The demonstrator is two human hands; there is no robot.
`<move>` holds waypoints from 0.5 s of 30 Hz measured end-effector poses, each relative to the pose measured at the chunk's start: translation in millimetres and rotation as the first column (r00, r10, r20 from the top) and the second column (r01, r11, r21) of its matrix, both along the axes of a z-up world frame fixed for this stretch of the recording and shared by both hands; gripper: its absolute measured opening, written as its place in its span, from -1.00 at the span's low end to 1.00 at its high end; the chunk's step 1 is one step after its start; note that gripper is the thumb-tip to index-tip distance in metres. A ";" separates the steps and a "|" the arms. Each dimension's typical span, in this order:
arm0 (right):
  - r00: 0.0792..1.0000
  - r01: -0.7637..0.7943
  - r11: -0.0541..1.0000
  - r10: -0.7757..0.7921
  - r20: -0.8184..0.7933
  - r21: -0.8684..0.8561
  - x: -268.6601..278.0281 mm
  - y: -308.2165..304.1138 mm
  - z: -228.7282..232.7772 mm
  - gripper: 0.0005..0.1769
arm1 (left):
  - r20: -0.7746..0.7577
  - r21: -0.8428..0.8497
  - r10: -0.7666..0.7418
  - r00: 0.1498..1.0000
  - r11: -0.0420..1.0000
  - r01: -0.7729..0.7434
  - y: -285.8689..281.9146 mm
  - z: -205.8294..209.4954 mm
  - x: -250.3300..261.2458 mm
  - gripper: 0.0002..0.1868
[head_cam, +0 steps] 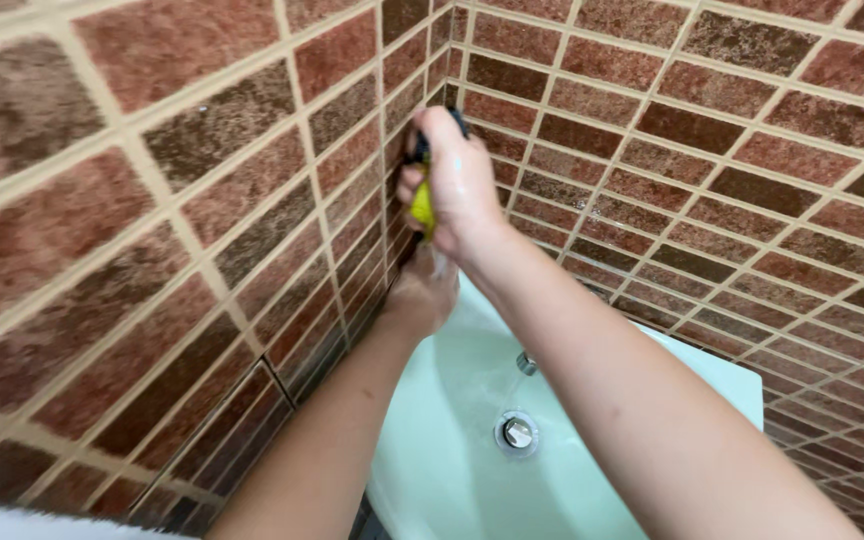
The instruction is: The person washes a sponge under a running faucet and uses it to wipe the tiled wall and the sink basin.
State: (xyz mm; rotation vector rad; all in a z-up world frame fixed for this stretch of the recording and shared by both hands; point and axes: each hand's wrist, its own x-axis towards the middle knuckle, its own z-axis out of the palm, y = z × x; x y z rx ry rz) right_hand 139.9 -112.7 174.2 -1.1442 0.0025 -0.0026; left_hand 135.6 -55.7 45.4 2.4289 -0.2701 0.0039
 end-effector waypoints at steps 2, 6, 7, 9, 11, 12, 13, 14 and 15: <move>0.999 -0.030 0.999 0.030 0.014 0.043 -0.3 5.8 -4.6 -0.70 | -0.099 0.046 -0.037 0.994 0.998 0.042 -1.6 -0.7 2.3 -0.40; 0.998 -0.058 0.998 0.056 0.039 0.032 9.0 -14.9 -36.6 -0.66 | 0.103 0.337 -0.185 0.977 0.931 0.141 4.5 -28.1 -5.1 -0.37; 0.997 -0.045 0.999 0.043 0.070 0.023 10.0 -24.8 -47.2 -0.65 | 0.220 0.310 -0.206 0.954 0.942 0.132 5.2 -37.2 -4.5 -0.33; 0.995 -0.013 0.989 0.027 0.092 -0.147 6.8 -48.9 -62.7 -0.62 | 0.397 0.326 -0.238 0.886 0.940 0.106 13.3 -56.2 -15.2 -0.28; 0.997 0.021 0.891 0.017 0.079 -0.453 -9.5 -82.9 -70.7 -0.56 | 0.513 0.407 -0.275 0.813 0.912 0.052 26.6 -69.2 -41.1 -0.28; 0.996 0.002 0.886 0.038 0.077 -0.464 -20.8 -100.5 -73.4 -0.60 | 0.475 0.525 -0.282 0.834 0.851 -0.012 33.9 -73.2 -58.8 -0.25; 0.996 -0.016 0.879 0.059 0.074 -0.477 -34.3 -119.1 -76.4 -0.63 | 0.438 0.633 -0.280 0.854 0.771 -0.071 40.6 -76.3 -78.2 -0.21; 0.994 0.033 0.868 0.024 0.108 -0.496 -49.9 -137.2 -81.0 -0.67 | 0.400 0.728 -0.272 0.875 0.674 -0.124 43.1 -76.6 -88.9 -0.17; 0.990 0.083 0.854 -0.011 0.141 -0.513 -67.0 -155.0 -87.1 -0.70 | 0.398 0.698 -0.244 0.884 0.707 -0.119 40.7 -75.2 -91.0 -0.18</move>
